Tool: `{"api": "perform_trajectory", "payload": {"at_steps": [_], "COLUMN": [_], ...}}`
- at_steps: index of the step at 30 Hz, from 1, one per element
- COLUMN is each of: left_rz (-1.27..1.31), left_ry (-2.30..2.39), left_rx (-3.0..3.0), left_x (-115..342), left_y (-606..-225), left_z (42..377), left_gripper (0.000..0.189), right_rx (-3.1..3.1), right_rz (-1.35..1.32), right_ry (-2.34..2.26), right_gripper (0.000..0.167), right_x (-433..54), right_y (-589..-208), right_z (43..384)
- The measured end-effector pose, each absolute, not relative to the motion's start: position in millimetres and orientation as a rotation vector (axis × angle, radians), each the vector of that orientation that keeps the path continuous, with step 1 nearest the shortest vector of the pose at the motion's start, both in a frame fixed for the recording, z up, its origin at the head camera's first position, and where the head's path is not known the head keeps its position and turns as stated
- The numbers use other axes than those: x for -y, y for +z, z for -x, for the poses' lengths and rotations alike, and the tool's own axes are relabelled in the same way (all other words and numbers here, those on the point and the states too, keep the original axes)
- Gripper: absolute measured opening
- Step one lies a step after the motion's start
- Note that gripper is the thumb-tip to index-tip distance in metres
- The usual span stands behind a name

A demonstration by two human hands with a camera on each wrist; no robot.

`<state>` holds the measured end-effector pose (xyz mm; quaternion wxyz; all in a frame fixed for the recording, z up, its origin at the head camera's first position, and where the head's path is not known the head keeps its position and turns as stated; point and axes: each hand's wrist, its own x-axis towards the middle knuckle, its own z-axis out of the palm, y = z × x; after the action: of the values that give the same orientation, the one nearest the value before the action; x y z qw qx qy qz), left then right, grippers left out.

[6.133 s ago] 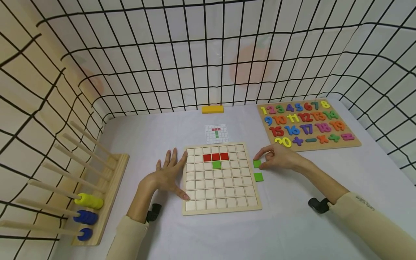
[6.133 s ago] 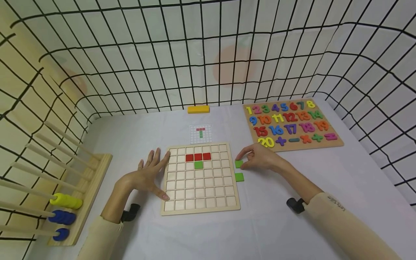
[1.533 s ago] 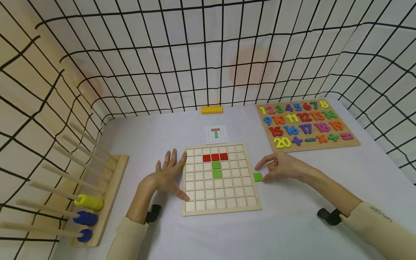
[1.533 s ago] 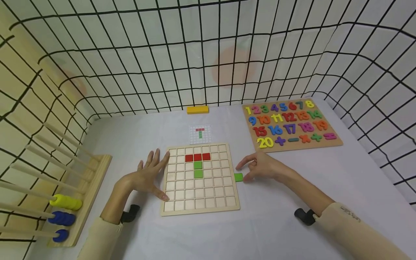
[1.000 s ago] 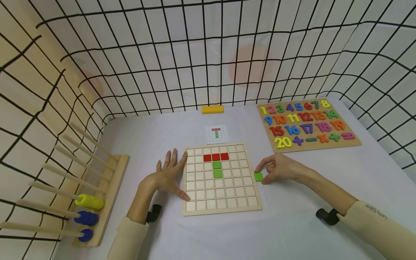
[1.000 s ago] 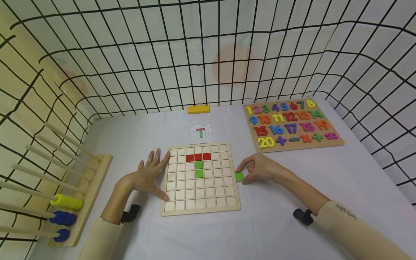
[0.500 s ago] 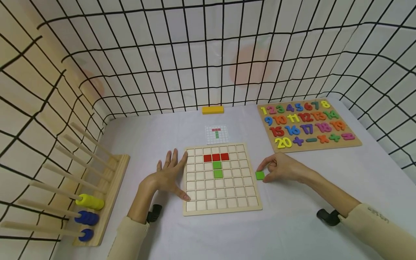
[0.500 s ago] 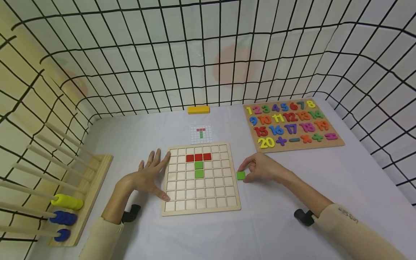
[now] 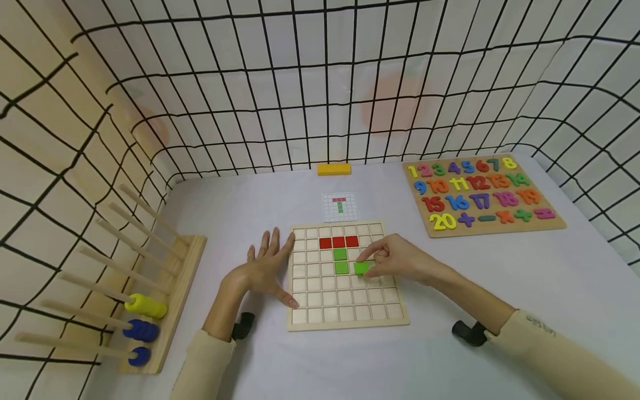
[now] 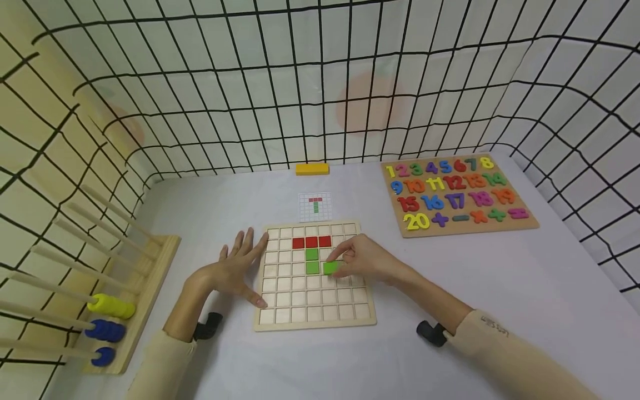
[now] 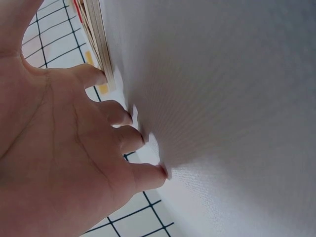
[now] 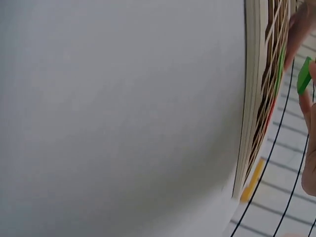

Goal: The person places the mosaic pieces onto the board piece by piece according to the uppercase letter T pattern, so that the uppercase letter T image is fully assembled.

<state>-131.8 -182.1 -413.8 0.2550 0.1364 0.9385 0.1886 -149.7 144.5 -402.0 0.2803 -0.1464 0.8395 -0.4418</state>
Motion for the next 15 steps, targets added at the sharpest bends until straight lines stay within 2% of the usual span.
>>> {"api": "perform_trajectory", "payload": {"at_steps": [7, 15], "left_rz": [-0.360, -0.361], "left_ry": [0.504, 0.493], "left_rx": [-2.542, -2.546], "left_x": [178.2, 179.4], "left_y": [-414.5, -412.3], "left_z": [131.9, 132.0], "left_gripper": [0.151, 0.151], "right_rx": [-2.242, -2.362], "right_rz": [0.362, 0.493], "right_ry": [-1.166, -1.082], "right_gripper": [0.029, 0.026], "right_x": [-109.9, -95.6], "right_y": [-411.7, -414.1], "right_z": [140.5, 134.0]}}
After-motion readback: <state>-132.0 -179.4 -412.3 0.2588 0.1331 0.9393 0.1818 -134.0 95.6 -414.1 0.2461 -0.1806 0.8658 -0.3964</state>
